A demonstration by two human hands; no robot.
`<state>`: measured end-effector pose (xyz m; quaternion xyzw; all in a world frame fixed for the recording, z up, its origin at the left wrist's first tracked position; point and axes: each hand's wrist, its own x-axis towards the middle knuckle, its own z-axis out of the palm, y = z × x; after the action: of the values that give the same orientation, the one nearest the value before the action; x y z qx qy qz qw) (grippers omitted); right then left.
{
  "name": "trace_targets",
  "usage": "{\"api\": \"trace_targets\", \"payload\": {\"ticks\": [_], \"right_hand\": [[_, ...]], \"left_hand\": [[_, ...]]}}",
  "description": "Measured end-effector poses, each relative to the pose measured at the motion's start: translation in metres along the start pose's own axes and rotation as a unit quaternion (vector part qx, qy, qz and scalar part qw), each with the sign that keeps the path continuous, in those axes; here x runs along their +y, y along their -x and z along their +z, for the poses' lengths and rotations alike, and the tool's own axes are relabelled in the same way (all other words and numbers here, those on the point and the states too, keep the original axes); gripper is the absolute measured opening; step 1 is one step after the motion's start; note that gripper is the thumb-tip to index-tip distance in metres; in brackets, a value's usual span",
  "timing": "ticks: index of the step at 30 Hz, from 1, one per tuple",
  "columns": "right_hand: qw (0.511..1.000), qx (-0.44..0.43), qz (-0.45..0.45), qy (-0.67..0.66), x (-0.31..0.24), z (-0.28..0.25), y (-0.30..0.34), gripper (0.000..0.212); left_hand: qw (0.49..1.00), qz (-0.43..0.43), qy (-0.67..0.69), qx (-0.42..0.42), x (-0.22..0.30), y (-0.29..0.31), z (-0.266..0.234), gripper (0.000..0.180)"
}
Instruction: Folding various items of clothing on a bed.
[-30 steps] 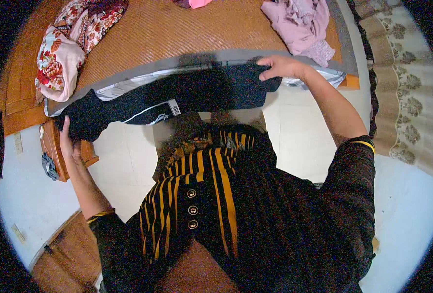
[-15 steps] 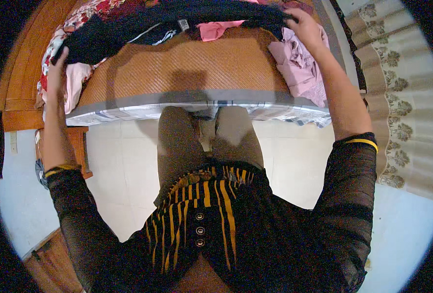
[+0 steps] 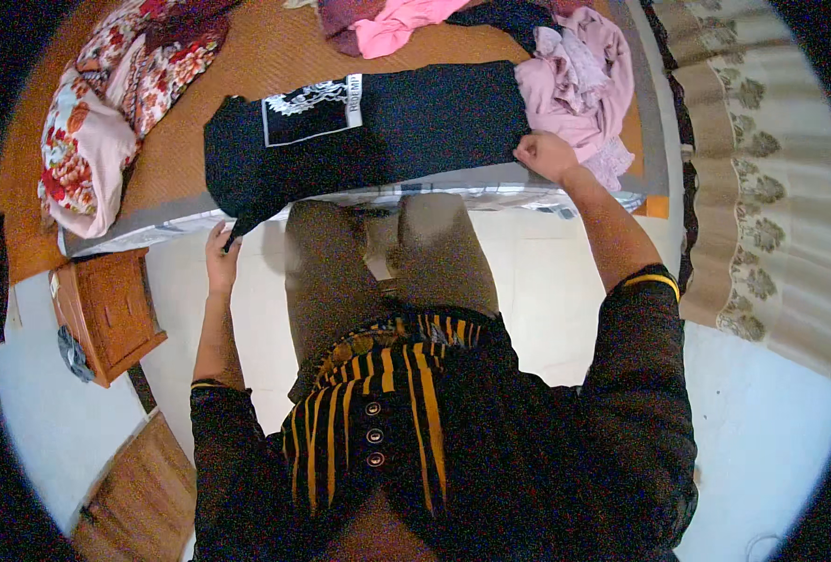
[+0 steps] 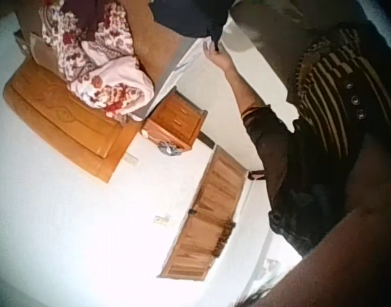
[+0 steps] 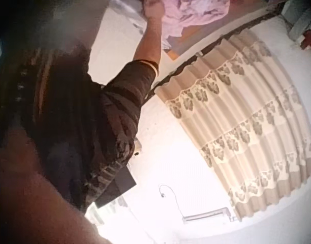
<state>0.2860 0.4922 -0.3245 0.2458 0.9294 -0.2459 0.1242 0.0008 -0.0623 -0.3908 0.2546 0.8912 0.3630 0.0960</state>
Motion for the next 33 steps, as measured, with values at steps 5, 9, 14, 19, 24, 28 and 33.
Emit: {"api": "trace_targets", "payload": {"ticks": [5,9,14,19,24,28,33], "right_hand": [[0.987,0.159,0.004,-0.011,-0.019,0.004,-0.02,0.015],[0.937,0.274,-0.216,0.019,-0.089,0.031,-0.047,0.03],[0.927,0.26,-0.27,0.028,-0.146,0.055,-0.086,0.041],[0.96,0.252,-0.087,0.087,-0.046,0.02,-0.112,0.045],[0.943,0.238,0.186,0.137,0.066,-0.007,-0.078,0.043],[0.935,0.326,-0.037,0.135,-0.024,0.014,-0.052,0.038],[0.945,0.152,-0.278,-0.076,-0.184,0.07,-0.017,0.047]], "left_hand": [[0.891,-0.242,0.38,0.047,0.016,0.005,0.023,0.02],[0.597,-0.361,0.708,0.11,0.019,0.002,0.024,0.026],[0.585,-0.463,0.666,0.025,-0.018,-0.017,0.055,0.027],[0.601,-0.476,0.642,0.019,-0.034,-0.011,0.05,0.017],[0.662,-0.468,0.586,-0.016,-0.043,-0.006,0.055,0.021],[0.645,-0.503,0.574,-0.036,-0.031,0.02,0.043,0.033],[0.661,-0.472,0.58,-0.061,0.011,0.019,0.035,0.033]]}}
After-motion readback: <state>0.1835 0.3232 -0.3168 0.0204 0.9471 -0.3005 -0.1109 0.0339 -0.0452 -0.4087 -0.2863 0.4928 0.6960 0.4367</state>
